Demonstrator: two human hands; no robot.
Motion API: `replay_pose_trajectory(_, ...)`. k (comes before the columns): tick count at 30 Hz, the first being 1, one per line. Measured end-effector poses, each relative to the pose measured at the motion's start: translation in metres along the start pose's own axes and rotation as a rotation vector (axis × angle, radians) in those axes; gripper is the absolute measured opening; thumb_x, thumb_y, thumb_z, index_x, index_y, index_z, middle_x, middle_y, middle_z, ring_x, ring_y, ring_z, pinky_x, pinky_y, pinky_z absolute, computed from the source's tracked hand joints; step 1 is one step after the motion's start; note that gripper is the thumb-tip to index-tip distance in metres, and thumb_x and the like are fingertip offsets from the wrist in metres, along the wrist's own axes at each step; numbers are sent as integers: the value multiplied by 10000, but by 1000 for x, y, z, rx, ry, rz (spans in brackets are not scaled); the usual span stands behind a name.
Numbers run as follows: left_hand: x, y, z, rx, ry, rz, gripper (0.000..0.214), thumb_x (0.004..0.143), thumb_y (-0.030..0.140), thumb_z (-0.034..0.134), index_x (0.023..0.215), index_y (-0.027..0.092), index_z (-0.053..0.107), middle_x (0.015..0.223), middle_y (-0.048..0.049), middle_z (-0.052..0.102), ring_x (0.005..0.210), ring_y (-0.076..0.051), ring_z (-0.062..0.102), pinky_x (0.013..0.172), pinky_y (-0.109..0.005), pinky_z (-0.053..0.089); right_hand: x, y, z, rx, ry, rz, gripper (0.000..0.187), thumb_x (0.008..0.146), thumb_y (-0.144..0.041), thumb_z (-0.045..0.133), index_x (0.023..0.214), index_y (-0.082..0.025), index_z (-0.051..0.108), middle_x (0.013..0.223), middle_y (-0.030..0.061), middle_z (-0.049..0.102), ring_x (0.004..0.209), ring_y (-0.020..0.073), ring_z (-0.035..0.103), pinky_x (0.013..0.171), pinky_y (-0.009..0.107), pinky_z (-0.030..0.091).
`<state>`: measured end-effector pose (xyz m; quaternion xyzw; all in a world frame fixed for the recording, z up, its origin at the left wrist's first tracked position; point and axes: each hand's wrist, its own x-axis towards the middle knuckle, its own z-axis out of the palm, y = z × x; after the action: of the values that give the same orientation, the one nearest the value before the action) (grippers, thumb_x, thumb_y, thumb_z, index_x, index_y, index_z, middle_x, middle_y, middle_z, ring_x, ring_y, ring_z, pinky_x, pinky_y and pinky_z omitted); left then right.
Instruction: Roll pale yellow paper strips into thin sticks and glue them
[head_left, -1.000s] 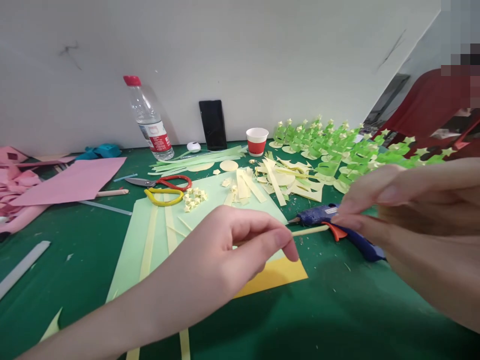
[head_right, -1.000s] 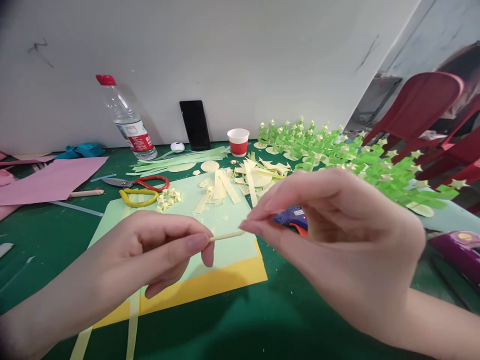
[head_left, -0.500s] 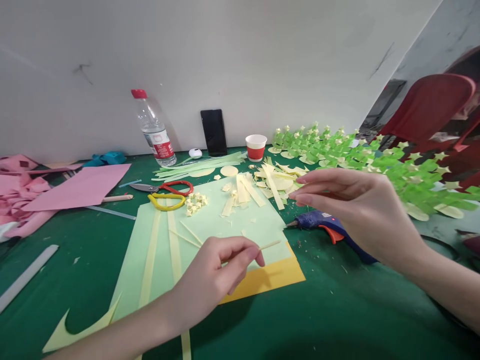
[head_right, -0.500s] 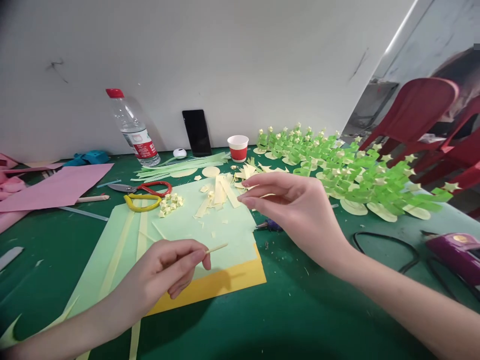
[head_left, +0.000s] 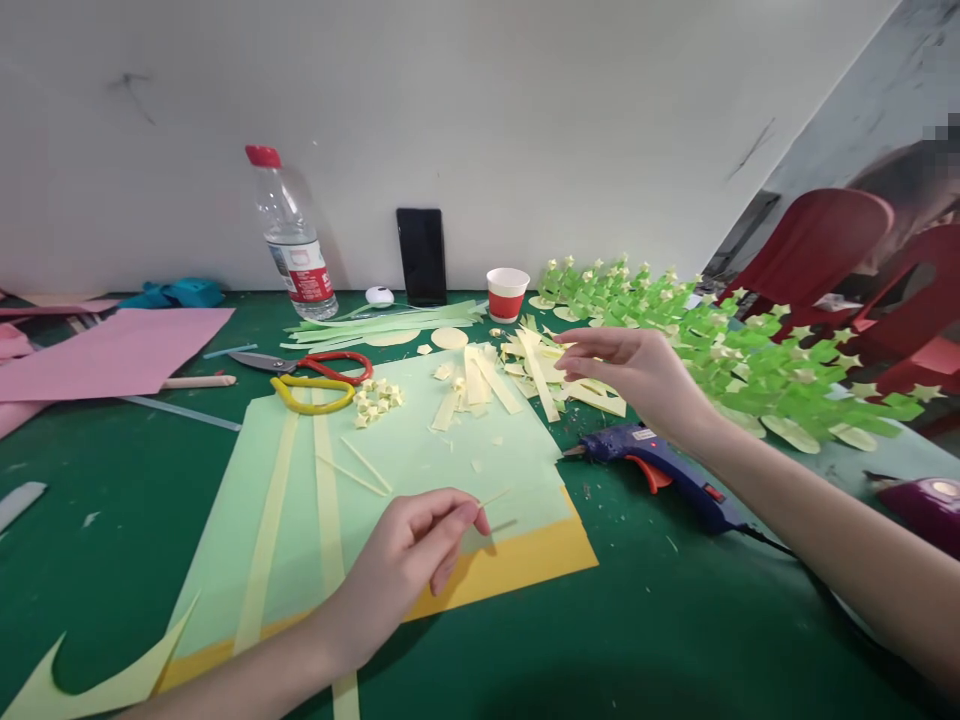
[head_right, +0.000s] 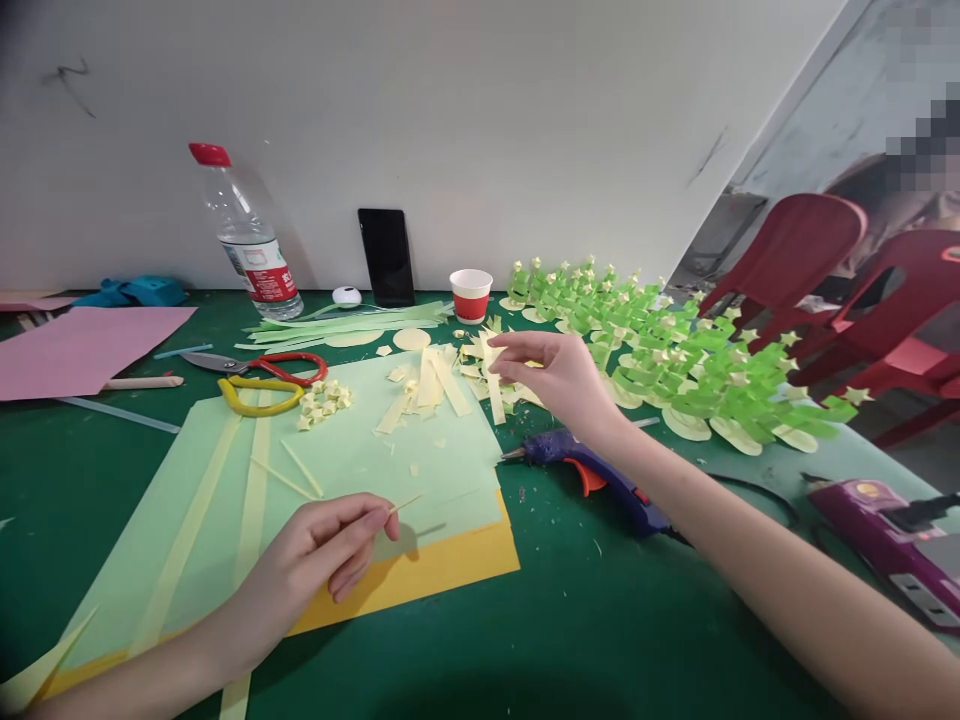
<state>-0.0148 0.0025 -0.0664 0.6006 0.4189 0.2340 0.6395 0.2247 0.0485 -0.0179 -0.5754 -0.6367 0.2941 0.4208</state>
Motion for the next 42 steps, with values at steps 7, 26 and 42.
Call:
replay_pose_trajectory(7, 0, -1, -1, -12, -10, -12, 290, 819, 409, 457, 735, 175, 607, 420, 84, 358, 428, -100, 337, 526, -256, 356, 22, 18, 8, -179, -91, 46, 255, 918, -323, 551, 1082, -130, 575, 1027, 59, 601, 868, 156, 602, 766, 347, 527)
replay_pose_trajectory(26, 2, -2, -3, -33, -39, -42, 300, 848, 413, 461, 738, 174, 605, 424, 73, 371, 433, -102, 342, 506, -237, 345, 39, 34, 4, -473, -225, 1, 226, 923, -334, 539, 1022, -138, 594, 989, 50, 608, 830, 139, 598, 743, 322, 527)
replay_pose_trajectory(42, 2, -3, -3, -31, -42, -28, 314, 866, 420, 457, 742, 176, 611, 418, 72, 378, 419, -97, 355, 511, -229, 356, 37, 24, -8, -373, -163, 89, 190, 932, -304, 528, 932, -130, 605, 880, 26, 620, 740, 109, 598, 700, 286, 531)
